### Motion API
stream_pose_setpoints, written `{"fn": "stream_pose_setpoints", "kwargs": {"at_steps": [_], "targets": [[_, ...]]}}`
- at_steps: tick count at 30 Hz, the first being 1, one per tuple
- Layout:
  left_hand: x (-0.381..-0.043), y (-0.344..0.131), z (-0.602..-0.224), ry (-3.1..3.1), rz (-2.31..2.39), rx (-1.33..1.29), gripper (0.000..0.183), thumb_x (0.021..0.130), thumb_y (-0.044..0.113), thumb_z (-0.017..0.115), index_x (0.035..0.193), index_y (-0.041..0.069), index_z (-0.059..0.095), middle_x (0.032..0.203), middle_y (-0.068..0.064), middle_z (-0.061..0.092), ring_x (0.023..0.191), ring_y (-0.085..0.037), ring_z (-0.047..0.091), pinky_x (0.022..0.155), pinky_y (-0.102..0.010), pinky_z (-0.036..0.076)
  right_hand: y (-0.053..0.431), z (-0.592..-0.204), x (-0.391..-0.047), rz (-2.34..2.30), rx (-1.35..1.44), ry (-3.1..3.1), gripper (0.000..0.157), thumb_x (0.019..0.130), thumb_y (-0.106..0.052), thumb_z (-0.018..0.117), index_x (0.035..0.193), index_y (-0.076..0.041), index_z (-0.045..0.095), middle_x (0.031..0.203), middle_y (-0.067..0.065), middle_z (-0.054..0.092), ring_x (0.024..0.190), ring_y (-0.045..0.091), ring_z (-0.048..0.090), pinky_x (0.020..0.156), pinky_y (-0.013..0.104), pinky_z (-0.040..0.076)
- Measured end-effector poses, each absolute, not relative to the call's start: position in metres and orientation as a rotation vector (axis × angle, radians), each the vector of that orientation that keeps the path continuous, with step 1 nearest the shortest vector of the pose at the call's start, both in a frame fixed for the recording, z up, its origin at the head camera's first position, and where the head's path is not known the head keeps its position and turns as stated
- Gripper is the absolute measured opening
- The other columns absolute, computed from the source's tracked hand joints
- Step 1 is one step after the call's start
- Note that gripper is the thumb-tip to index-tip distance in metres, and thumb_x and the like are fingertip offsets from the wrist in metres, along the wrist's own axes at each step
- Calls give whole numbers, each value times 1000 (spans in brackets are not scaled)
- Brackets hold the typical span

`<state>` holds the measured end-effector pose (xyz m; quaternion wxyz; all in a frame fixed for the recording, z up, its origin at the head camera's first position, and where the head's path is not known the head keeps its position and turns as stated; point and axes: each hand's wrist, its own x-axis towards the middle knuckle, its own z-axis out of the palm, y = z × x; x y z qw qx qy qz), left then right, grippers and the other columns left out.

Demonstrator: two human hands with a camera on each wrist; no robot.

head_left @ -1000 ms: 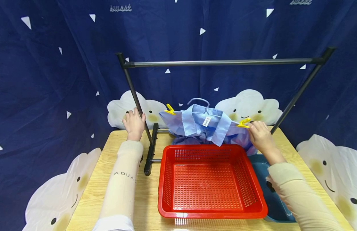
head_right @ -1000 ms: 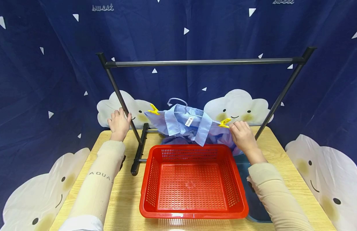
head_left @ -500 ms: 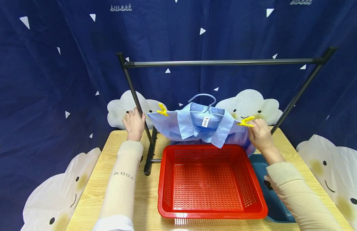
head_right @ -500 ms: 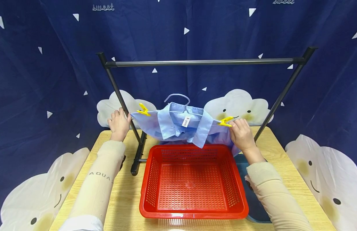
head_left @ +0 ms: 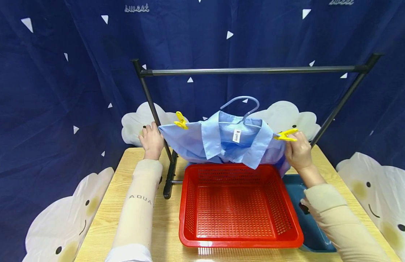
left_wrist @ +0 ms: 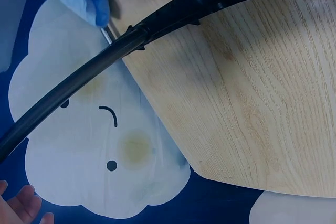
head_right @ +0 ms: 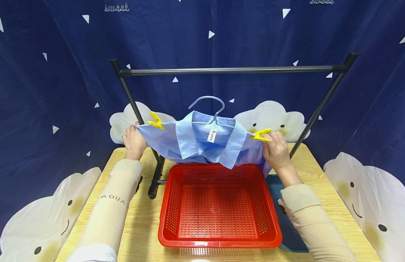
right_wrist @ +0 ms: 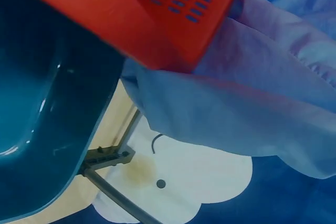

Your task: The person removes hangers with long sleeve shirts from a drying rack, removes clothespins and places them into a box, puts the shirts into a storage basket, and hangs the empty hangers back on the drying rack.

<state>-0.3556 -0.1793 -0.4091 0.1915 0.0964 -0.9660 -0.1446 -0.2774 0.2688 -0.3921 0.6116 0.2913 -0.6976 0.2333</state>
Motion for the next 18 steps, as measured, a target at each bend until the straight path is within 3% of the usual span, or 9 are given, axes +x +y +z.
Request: {"fn": "stream_pose_setpoints", "kwargs": {"at_steps": [9, 18], "targets": [[-355, -179, -408, -2727, -385, 261, 40, 93, 19, 39, 129, 4, 36, 119, -21, 45, 110, -37, 40, 86, -52, 32, 261, -383, -270, 654, 566, -1562, 43, 97, -32, 38, 81, 7, 47, 73, 25, 45, 67, 41, 44, 68, 42, 36], [-358, -180, -410, -2732, -389, 251, 35, 93, 18, 36, 125, 5, 36, 116, -21, 45, 109, -37, 40, 85, -52, 32, 262, -381, -262, 729, 479, -1499, 44, 96, -32, 40, 78, 7, 45, 73, 24, 43, 67, 41, 41, 69, 36, 33]]}}
